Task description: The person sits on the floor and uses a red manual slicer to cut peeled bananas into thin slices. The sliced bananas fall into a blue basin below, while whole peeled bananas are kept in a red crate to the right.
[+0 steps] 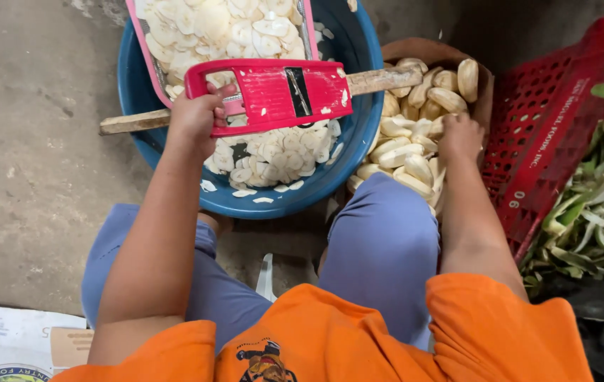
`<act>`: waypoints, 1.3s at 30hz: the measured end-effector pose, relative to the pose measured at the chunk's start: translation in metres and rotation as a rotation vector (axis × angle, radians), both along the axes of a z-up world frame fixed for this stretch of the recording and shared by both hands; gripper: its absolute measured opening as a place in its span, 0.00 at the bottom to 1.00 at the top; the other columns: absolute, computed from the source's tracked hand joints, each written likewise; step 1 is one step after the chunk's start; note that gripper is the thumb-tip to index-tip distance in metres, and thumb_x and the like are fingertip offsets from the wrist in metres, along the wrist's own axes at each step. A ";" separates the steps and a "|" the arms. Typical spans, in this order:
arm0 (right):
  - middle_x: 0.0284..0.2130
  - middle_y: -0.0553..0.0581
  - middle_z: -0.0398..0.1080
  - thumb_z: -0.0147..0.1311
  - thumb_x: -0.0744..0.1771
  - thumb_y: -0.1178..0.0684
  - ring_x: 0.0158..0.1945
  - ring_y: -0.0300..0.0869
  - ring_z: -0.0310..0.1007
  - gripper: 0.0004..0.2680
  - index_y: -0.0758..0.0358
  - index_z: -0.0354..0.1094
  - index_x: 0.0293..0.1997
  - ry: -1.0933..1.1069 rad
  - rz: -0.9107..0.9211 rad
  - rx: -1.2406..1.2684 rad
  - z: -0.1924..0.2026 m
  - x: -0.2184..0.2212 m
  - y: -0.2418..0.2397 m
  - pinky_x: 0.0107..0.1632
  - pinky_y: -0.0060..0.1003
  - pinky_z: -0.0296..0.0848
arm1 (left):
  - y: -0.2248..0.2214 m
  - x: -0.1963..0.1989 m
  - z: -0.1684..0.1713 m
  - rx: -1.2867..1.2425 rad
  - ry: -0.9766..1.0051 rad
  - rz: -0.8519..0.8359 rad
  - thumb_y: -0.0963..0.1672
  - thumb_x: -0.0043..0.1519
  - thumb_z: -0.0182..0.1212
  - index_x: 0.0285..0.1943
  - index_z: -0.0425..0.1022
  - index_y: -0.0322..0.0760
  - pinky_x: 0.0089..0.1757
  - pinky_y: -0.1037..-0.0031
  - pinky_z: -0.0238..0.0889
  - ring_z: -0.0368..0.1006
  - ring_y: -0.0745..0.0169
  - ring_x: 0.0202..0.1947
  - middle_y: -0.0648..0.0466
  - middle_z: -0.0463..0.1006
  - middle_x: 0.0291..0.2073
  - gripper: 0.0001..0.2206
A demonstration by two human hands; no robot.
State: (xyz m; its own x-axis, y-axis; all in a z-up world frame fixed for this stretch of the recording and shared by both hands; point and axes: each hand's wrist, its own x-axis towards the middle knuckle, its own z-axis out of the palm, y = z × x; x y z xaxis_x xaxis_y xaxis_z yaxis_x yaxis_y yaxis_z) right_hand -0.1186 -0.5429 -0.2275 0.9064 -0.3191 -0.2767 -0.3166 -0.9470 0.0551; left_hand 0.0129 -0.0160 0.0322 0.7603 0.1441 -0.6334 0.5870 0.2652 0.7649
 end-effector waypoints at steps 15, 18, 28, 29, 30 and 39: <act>0.41 0.55 0.68 0.54 0.65 0.54 0.44 0.44 0.78 0.16 0.54 0.60 0.59 -0.343 -0.505 1.745 0.224 0.108 0.161 0.43 0.41 0.86 | -0.009 -0.009 -0.011 0.054 -0.071 0.003 0.33 0.47 0.48 0.30 0.67 0.40 0.17 0.85 0.51 0.59 0.74 0.12 0.57 0.64 0.15 0.11; 0.32 0.56 0.68 0.55 0.64 0.50 0.32 0.40 0.76 0.14 0.54 0.64 0.54 -0.298 -0.427 1.501 0.193 0.116 0.206 0.35 0.33 0.83 | -0.013 -0.013 -0.019 0.045 -0.103 0.019 0.34 0.50 0.52 0.30 0.66 0.40 0.16 0.84 0.51 0.61 0.71 0.11 0.56 0.66 0.15 0.08; 0.34 0.57 0.65 0.56 0.63 0.53 0.40 0.53 0.71 0.09 0.61 0.66 0.44 -0.906 0.499 0.651 0.202 0.061 0.328 0.42 0.42 0.73 | -0.020 -0.021 -0.050 0.066 -0.114 0.056 0.37 0.52 0.61 0.28 0.68 0.41 0.14 0.82 0.56 0.65 0.69 0.10 0.56 0.68 0.14 0.08; 0.32 0.59 0.64 0.56 0.63 0.54 0.38 0.56 0.70 0.08 0.63 0.66 0.41 -0.901 0.493 0.629 0.193 0.063 0.323 0.39 0.46 0.73 | -0.020 -0.022 -0.047 0.082 -0.100 0.058 0.36 0.53 0.56 0.29 0.68 0.40 0.14 0.81 0.57 0.65 0.67 0.10 0.55 0.68 0.14 0.06; 0.32 0.59 0.64 0.56 0.63 0.54 0.38 0.56 0.70 0.08 0.63 0.66 0.41 -0.900 0.494 0.628 0.172 0.071 0.307 0.39 0.46 0.73 | -0.019 -0.024 -0.042 0.080 -0.099 0.059 0.36 0.53 0.56 0.29 0.68 0.40 0.14 0.81 0.57 0.65 0.67 0.10 0.55 0.68 0.14 0.06; 0.32 0.60 0.60 0.54 0.64 0.54 0.38 0.58 0.67 0.07 0.64 0.62 0.39 -0.995 0.395 0.790 0.168 0.070 0.327 0.45 0.45 0.68 | -0.014 -0.028 -0.026 0.157 -0.072 0.087 0.37 0.53 0.54 0.30 0.70 0.39 0.15 0.79 0.58 0.65 0.65 0.10 0.54 0.67 0.14 0.04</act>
State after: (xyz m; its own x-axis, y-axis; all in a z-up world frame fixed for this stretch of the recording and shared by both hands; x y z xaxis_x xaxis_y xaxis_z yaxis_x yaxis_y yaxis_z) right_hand -0.0488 -0.2160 -0.0593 0.8230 -0.0511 0.5658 0.4006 -0.6540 -0.6417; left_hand -0.0150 -0.0297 0.0059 0.7833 0.3040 -0.5423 0.5091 0.1869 0.8402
